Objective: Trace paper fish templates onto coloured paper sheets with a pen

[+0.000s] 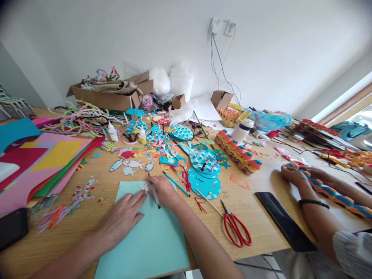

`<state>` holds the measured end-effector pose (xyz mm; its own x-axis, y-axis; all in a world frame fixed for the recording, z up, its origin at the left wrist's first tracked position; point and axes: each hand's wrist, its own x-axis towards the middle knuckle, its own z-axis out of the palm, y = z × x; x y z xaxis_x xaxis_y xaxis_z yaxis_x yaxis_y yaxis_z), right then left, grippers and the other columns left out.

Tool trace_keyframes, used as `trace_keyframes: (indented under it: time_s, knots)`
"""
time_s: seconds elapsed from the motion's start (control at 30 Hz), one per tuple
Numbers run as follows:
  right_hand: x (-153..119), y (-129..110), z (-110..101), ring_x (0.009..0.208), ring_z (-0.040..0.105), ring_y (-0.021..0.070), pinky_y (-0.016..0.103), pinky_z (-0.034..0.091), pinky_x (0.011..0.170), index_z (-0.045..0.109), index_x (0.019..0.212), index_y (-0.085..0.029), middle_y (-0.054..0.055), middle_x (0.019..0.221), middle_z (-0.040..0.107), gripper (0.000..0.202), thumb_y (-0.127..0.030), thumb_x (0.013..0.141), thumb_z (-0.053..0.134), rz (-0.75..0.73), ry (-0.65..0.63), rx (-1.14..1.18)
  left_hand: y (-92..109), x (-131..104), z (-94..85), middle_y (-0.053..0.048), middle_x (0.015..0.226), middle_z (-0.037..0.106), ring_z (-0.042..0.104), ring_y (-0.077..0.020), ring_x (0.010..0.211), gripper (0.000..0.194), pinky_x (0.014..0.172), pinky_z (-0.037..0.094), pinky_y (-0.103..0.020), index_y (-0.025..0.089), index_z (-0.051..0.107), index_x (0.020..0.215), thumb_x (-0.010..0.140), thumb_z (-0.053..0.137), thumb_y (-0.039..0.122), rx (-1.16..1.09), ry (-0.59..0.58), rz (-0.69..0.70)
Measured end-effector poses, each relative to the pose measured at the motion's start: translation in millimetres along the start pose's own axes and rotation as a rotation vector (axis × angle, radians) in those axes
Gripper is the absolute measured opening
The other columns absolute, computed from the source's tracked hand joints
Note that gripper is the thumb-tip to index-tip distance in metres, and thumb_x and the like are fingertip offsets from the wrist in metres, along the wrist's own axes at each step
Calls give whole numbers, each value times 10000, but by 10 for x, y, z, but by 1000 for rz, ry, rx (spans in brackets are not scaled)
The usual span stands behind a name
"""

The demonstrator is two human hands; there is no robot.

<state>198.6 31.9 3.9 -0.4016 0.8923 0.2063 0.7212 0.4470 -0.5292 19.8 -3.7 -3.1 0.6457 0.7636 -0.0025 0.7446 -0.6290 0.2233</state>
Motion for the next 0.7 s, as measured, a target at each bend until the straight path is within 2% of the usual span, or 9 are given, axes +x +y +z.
trace_keyframes:
  time_s: [0.13, 0.27, 0.4, 0.53, 0.6, 0.7]
  knots:
    - [-1, 15, 0, 925, 574, 211, 312, 455, 795, 582, 1070, -154, 79, 989, 655, 352, -158, 726, 657, 21, -9, 28, 24, 50, -27, -95, 1356, 435, 473, -281, 1049, 462, 861, 420, -411, 134, 441, 1276, 833, 513, 244, 16, -42, -6]
    - [-1, 63, -35, 916, 584, 194, 301, 457, 797, 587, 1048, -194, 48, 983, 652, 365, -124, 698, 665, 49, -12, 57, 36, 82, -28, -93, 1332, 462, 479, -281, 1017, 455, 840, 427, -409, 131, 453, 1266, 832, 521, 251, 11, -44, -18]
    - [-88, 154, -200, 884, 597, 195, 308, 460, 764, 597, 988, -196, 48, 941, 659, 312, -130, 690, 664, 148, 111, 77, 43, 87, -27, -86, 1332, 465, 484, -278, 1007, 448, 840, 426, -403, 139, 449, 1273, 840, 504, 239, 12, -46, -19]
    - [-249, 234, -351, 797, 612, 171, 272, 462, 685, 585, 932, -196, 33, 877, 664, 203, -189, 733, 622, 176, 253, 133, 40, 86, -28, -95, 1346, 450, 483, -287, 1029, 456, 831, 433, -412, 132, 437, 1287, 847, 492, 236, 16, -63, -17]
    - [-307, 251, -352, 736, 608, 159, 260, 459, 645, 581, 907, -194, 30, 840, 659, 149, -200, 757, 587, 170, 295, 113, 37, 85, -25, -98, 1345, 452, 486, -283, 1027, 457, 828, 438, -413, 131, 431, 1294, 853, 481, 239, 25, -62, -9]
    - [-326, 235, -269, 738, 599, 166, 262, 457, 635, 588, 882, -193, 35, 826, 650, 140, -162, 746, 579, 141, 284, 56, 41, 81, -29, -90, 1340, 460, 495, -269, 1010, 440, 834, 443, -407, 141, 439, 1291, 862, 460, 234, 61, -47, -7]
